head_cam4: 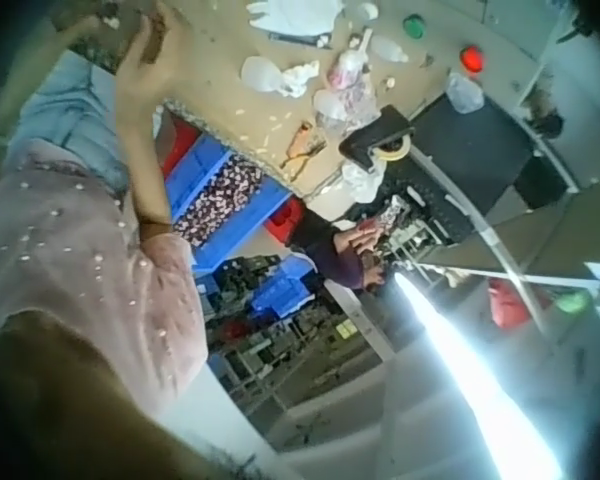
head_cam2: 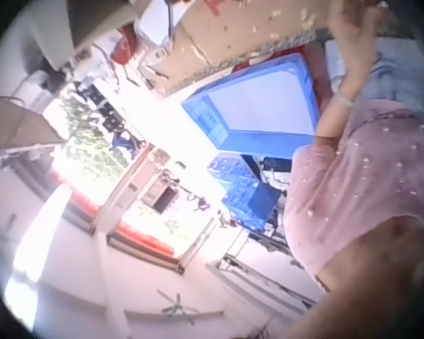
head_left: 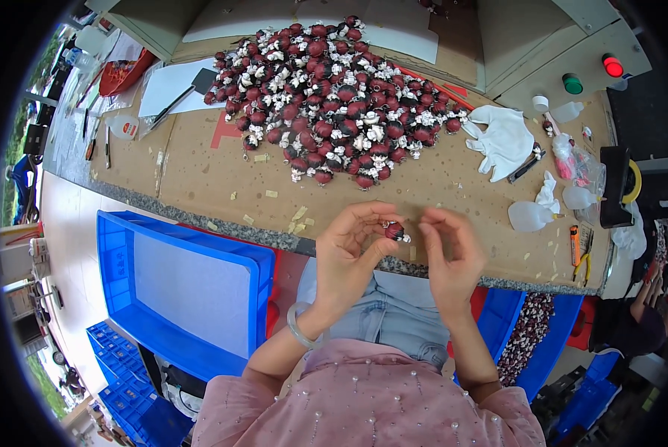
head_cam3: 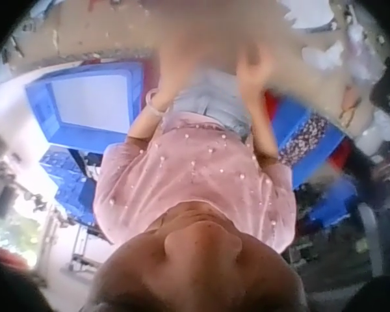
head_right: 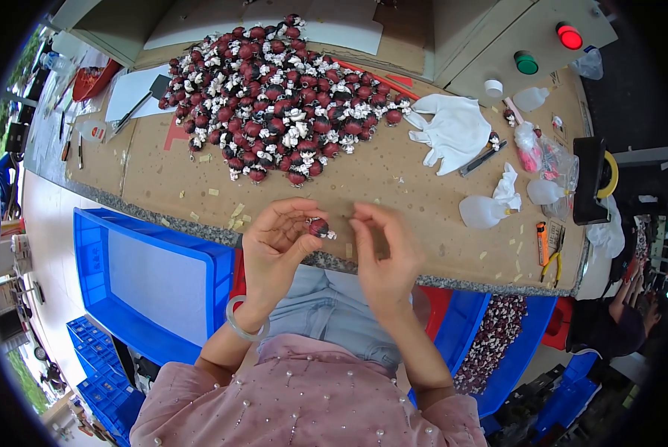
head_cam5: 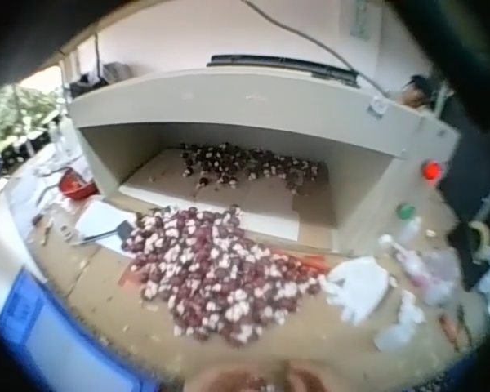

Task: The person picks up figurine pieces from a pile on the table, attaches the parts together by hand, and gathers the figurines in their hand.

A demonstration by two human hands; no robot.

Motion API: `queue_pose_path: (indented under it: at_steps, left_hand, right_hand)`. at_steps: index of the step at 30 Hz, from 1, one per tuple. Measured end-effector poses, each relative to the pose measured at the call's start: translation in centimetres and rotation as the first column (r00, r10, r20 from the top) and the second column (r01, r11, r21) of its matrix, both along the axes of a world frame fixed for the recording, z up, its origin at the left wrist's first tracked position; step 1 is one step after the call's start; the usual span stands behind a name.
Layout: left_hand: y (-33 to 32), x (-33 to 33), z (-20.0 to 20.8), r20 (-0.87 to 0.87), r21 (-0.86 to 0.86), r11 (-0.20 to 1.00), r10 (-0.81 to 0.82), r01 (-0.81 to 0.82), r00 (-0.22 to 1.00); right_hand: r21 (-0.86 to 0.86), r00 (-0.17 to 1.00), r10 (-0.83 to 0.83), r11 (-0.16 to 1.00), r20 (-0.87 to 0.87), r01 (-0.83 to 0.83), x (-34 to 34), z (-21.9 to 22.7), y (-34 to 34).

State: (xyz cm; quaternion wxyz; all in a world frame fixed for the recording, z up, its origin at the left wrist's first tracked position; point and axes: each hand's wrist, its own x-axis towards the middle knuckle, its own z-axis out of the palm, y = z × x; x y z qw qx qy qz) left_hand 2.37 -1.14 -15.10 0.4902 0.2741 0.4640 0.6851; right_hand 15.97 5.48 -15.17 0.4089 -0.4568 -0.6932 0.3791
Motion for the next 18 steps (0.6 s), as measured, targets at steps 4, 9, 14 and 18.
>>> queue_pose_path:
  at_steps: [4, 9, 14, 18]
  left_hand:
    - [-0.5, -0.9, 0.8, 0.138, -0.029, 0.999, 0.036, -0.032, 0.990]
    - [-1.2, -2.9, 1.6, 0.462, -0.005, 0.994, 0.099, -0.109, 0.881]
    - [-2.1, -3.9, 1.0, 0.192, -0.039, 0.997, 0.072, -0.066, 0.979]
    - [-1.2, -2.9, 1.8, 0.024, -0.128, 0.991, 0.052, -0.048, 0.998]
  right_hand:
    - [0.105, 0.971, 0.099, 0.987, 0.219, -0.124, -2.4, 2.1, 3.2]
    - [0.184, 0.954, 0.109, 0.969, 0.278, -0.165, -5.6, 1.0, 3.5]
    - [0.172, 0.952, 0.070, 0.977, 0.299, -0.126, -5.2, 0.6, 3.6]
    - [0.276, 0.955, 0.012, 0.956, 0.297, -0.098, -3.6, 1.4, 2.7]
